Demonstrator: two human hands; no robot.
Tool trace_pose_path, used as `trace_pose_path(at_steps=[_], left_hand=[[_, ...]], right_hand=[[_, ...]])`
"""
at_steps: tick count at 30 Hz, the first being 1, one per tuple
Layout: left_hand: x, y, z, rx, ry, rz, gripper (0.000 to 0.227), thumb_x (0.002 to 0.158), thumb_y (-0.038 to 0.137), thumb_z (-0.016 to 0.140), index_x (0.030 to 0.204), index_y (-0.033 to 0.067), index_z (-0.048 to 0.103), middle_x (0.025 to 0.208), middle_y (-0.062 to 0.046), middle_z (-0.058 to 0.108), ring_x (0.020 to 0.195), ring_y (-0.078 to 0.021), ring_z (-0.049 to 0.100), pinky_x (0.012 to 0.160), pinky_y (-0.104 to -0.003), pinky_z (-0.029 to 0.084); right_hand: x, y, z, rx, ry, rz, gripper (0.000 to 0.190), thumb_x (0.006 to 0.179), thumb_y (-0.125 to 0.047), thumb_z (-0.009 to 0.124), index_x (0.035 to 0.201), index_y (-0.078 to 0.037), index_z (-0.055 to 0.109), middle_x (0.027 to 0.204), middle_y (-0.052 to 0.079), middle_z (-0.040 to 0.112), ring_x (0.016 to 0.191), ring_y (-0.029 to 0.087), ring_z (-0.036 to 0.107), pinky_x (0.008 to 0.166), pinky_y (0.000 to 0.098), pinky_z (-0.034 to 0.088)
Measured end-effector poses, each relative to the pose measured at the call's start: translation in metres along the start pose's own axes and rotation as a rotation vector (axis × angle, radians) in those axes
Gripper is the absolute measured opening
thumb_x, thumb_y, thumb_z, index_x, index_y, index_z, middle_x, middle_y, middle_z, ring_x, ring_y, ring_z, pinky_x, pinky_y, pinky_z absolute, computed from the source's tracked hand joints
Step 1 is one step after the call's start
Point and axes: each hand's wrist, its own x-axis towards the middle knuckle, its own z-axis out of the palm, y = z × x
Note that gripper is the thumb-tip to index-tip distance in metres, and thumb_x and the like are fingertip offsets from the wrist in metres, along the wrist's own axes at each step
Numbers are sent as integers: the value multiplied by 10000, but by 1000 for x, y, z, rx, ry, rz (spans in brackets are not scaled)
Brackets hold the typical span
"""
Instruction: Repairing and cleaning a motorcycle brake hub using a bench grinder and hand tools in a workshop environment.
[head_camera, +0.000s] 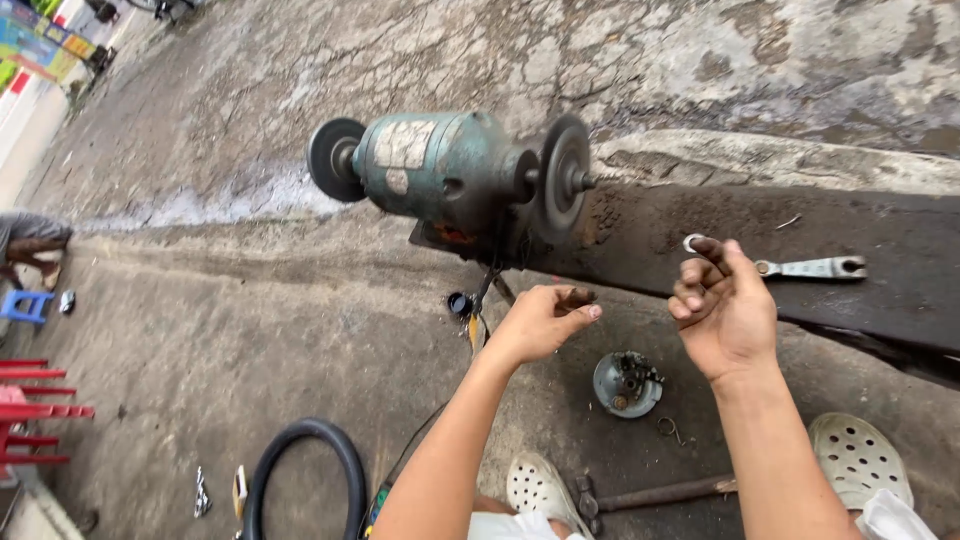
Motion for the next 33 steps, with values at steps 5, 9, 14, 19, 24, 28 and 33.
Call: trace_pose_path(at_steps=[5, 9, 14, 19, 24, 28, 33], left_hand=[[-11, -21, 2, 738, -61, -25, 454, 900, 375, 712, 1258, 95, 716, 1106, -185, 749, 1032, -388, 745, 825, -505, 623], [-23, -14, -14, 707, -99, -59, 509, 916, 351, 695, 1337, 66, 668, 1179, -215, 726, 1067, -424, 730, 832, -541, 617], [-39, -17, -25, 738, -78, -82, 519, 919, 362, 680, 1347, 70, 652, 1185, -235, 709, 1101, -451, 708, 888, -570, 593], [-58, -11, -35, 722, -87, -84, 516, 926, 327, 678, 1353, 38, 642, 1196, -256, 707, 1127, -454, 699, 933, -571, 575], [-72, -20, -38, 699, -80, -92, 517, 933, 311, 677, 1361, 24, 635, 1180, -265, 707, 1133, -449, 695, 960, -564, 559], [-72, -29, -38, 753, -140, -200, 617, 976, 391, 643, 1504, 105, 499, 1356, -167, 634, 1229, -371, 596, 913, -541, 544], [-61, -45, -33, 585, -88, -209, 711, 991, 442, 573, 1510, -27, 441, 1391, -265, 594, 1300, -429, 557, 1042, -528, 470]], right_hand=[[21, 124, -92, -1292, -241, 100, 416, 920, -296, 741, 1220, -11, 695, 900, 151, 740, 799, 260, 658, 695, 395, 534], [4, 165, -155, -2036, -217, 227, 1004, 775, -410, 897, 1579, -50, 416, 1608, 283, 367, 1427, 528, 438, 1093, 644, 467], [6, 210, -207, -2149, -226, 177, 1475, 574, -597, 1002, 1680, -171, 125, 1690, 245, 171, 1547, 470, 227, 1217, 646, 257], [16, 224, -208, -2173, -202, 143, 1555, 538, -629, 1002, 1696, -202, 56, 1704, 243, 151, 1567, 437, 191, 1250, 625, 163], [21, 234, -213, -2308, -242, 74, 1578, 523, -668, 986, 1714, -273, 29, 1598, 198, 328, 1510, 410, 343, 1237, 582, 252], [22, 234, -183, -2235, -235, 136, 1547, 549, -637, 996, 1681, -304, -5, 1638, 240, 188, 1484, 460, 308, 1230, 566, 252], [4, 228, -85, -1611, -301, -33, 1519, 453, -471, 1048, 1625, -79, 164, 1680, 212, 229, 1538, 428, 242, 1226, 583, 268]])
